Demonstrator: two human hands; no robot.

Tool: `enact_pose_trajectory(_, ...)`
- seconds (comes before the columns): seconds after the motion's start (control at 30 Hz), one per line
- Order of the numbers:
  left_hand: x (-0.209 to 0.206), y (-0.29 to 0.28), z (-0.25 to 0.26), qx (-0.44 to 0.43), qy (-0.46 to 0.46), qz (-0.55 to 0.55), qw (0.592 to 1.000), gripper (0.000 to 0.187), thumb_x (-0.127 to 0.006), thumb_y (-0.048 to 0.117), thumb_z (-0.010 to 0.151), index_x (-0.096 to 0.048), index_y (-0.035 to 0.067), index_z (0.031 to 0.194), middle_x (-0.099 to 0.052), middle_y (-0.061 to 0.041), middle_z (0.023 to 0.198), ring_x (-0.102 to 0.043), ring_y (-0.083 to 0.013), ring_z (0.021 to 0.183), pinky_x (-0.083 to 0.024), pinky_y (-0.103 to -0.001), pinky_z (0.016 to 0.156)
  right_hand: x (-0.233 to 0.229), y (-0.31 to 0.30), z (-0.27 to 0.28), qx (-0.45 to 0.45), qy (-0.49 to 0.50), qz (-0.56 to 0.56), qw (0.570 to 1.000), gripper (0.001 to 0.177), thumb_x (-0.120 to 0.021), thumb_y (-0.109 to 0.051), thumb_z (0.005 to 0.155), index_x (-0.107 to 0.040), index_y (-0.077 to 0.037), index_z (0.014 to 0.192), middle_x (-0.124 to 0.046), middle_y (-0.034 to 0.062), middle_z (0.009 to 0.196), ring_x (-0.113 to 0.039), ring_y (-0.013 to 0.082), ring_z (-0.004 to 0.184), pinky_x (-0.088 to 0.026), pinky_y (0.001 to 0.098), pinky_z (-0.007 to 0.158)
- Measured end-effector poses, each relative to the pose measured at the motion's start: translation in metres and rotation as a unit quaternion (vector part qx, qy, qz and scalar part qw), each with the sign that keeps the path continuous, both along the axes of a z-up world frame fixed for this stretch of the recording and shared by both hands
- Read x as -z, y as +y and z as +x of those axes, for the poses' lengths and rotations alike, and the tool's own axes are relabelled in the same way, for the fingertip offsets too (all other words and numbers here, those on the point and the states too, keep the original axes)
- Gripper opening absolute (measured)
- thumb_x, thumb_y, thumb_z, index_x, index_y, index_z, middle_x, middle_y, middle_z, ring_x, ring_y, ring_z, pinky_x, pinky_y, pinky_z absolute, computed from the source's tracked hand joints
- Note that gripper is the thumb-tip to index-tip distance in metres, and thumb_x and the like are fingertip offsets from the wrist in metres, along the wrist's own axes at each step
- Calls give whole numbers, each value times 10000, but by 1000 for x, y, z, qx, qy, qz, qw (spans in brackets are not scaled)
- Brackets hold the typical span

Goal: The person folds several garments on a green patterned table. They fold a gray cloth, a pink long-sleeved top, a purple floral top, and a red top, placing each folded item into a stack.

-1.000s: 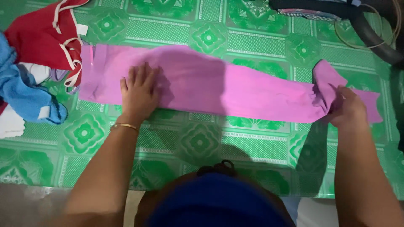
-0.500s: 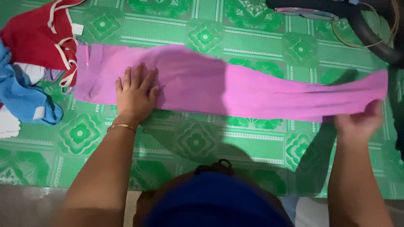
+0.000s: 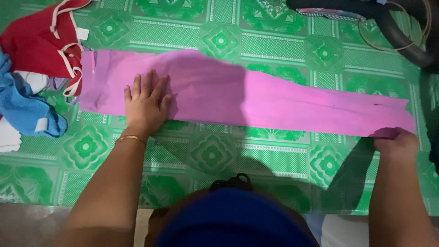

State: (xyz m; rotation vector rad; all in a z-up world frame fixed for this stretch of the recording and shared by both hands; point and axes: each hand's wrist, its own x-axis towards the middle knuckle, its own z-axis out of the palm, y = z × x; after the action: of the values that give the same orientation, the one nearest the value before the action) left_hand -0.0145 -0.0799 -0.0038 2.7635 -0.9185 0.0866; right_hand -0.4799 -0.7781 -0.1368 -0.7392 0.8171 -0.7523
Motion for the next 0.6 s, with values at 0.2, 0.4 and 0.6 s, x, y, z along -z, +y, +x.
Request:
enact_pose_trajectory(0.2,-1,-1,1,1,-2,6,1000,576,-493,487,1025,-421,355,1582,-305,-105,1672,-256,-438,1506,-181,-681,1170,9,-13,-6,59,122,-51,989,617,-325,-459,960,-538,-120,1429,-585,64,1506,-575,275,1375,-420,547,1088)
enact_pose_trajectory(0.4,-3,-2,0,-1,5,6,1000,582,-497,466,1017,-422,351,1583,-305,-101,1674,-253,-434,1511,-181,-675,1176,-60,23,32,-84,44,-154,983,588,-462,-402,1072,-503,-50,1541,-533,128,1565,-514,280,1470,-407,461,1209)
enact_pose_trajectory(0.6,1,-1,2,-5,7,9,1000,582,-517,469,1014,-426,342,1575,-319,-106,1662,-248,-429,1516,-175,-678,1179,-40,-18,5,-115,-3,-248,962,281,-478,-135,1182,-507,39,1400,-551,158,1331,-557,269,1251,-504,398,1111)
